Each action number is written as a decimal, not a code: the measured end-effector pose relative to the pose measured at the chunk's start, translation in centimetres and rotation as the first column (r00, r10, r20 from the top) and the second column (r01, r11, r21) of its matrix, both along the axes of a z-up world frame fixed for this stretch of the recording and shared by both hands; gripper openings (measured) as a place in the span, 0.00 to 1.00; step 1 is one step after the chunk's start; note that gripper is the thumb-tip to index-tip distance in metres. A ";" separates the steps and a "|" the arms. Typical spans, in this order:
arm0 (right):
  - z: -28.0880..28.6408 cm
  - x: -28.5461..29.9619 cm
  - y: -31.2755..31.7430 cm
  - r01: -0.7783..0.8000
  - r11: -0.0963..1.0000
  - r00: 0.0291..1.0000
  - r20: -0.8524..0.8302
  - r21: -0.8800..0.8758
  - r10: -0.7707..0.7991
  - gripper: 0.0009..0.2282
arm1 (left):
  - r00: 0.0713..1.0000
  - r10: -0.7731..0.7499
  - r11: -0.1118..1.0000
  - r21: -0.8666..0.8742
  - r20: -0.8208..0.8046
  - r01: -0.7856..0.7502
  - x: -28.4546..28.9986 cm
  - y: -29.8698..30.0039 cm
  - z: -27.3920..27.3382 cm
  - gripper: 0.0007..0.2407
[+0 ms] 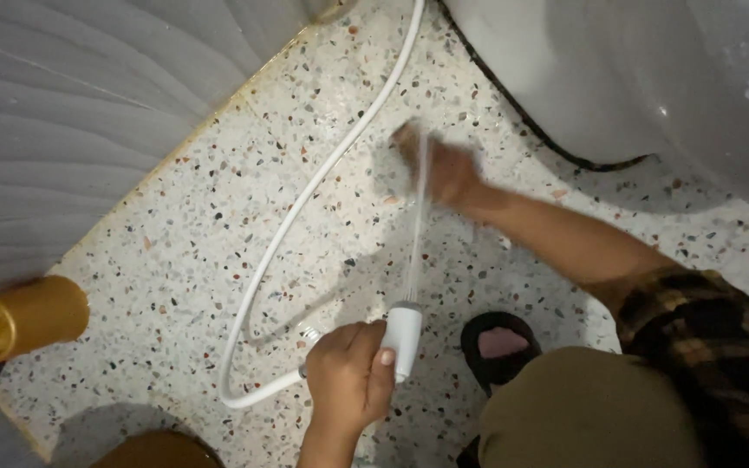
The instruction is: The person scrubs the inside of a toilet bowl with a yellow toilet brush while simultaneously rinsing it with a handheld bidet sprayer. After cleaning the bowl, the person uses the sprayer and a small sponge to clean the bathroom floor around the toilet base.
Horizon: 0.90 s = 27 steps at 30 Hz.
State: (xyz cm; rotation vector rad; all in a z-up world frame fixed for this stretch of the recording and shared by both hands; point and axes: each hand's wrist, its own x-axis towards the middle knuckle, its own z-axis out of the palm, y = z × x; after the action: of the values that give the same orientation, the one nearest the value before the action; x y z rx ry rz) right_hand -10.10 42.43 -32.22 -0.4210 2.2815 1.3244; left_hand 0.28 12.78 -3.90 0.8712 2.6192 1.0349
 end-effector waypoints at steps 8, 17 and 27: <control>-2.4 6.7 -8.8 -0.212 -0.031 0.969 -0.206 -0.977 -0.136 0.28 | 0.985 -0.136 0.991 -0.029 -0.109 0.133 -3.3 0.6 0.7 0.15; 3.6 0.1 4.8 0.260 0.066 0.623 0.115 -0.963 -0.774 0.31 | 0.985 -0.016 0.998 -0.063 -0.172 0.005 -6.0 -3.0 1.2 0.20; 5.9 1.4 -9.9 0.455 0.051 0.802 0.384 -0.889 -0.457 0.30 | 0.984 0.062 0.991 -0.103 -0.166 -0.080 -5.6 -9.8 -4.1 0.19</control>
State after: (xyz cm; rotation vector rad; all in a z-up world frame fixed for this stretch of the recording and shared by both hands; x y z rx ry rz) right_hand -8.69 32.58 -26.31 0.0219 2.6086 -0.6413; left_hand -5.32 2.97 -7.96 0.8768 2.8308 0.8607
